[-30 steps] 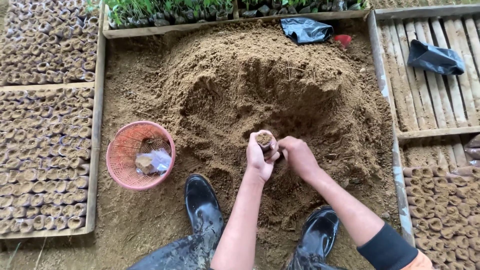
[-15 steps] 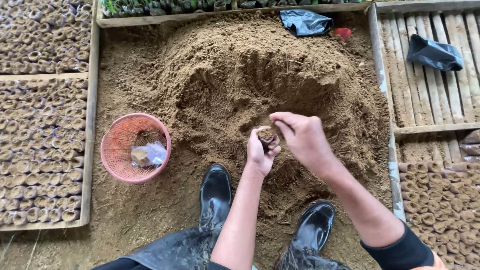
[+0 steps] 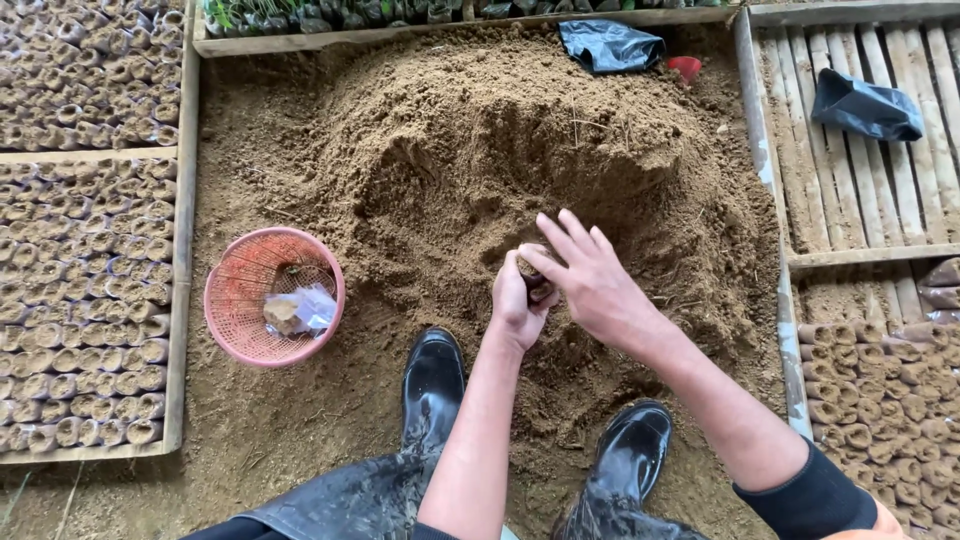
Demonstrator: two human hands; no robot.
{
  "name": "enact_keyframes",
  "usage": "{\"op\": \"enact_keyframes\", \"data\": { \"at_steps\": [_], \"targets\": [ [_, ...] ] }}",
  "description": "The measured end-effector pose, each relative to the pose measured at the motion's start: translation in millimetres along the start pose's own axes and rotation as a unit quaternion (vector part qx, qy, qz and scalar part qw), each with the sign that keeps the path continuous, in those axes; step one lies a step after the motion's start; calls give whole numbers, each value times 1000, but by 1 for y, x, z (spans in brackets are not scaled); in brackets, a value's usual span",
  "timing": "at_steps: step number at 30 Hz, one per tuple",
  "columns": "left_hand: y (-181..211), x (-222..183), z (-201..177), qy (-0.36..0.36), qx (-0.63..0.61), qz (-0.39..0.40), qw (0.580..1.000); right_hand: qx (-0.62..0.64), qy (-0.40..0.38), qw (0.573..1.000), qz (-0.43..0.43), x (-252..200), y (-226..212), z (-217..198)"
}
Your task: Preparing seedling plugs by filling small paper wraps with soil and placing them into a nursery tray.
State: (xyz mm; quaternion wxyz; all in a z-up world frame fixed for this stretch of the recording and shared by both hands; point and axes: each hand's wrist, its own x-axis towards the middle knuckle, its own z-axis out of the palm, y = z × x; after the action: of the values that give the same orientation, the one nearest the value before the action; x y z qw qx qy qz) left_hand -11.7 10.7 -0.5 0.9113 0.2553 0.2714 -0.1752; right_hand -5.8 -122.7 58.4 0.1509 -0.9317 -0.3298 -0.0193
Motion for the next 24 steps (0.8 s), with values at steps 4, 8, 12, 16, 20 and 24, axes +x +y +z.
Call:
{"op": "enact_keyframes", "data": {
  "at_steps": [4,8,12,16,20,24],
  "targets": [
    [8,-5,5,34,-3,6,999,-5,27,999,-32,-5,5,16],
    [6,7,-4,14,23,12,1000,1,78,996,-35,-6,13,23],
    [23,-21,20,22,16,12,1000,-23,72,995,-66,-7,10,29],
    [19,-7,9,6,33,17,999,-23,142,985,-98,-6,11,37],
    [20,-15,12,11,41,19,999,-8,122,988,-94,-7,8,37],
    [9,4,-2,-8,48,22,999,-19,141,987,-81,-8,15,37]
  ]
}}
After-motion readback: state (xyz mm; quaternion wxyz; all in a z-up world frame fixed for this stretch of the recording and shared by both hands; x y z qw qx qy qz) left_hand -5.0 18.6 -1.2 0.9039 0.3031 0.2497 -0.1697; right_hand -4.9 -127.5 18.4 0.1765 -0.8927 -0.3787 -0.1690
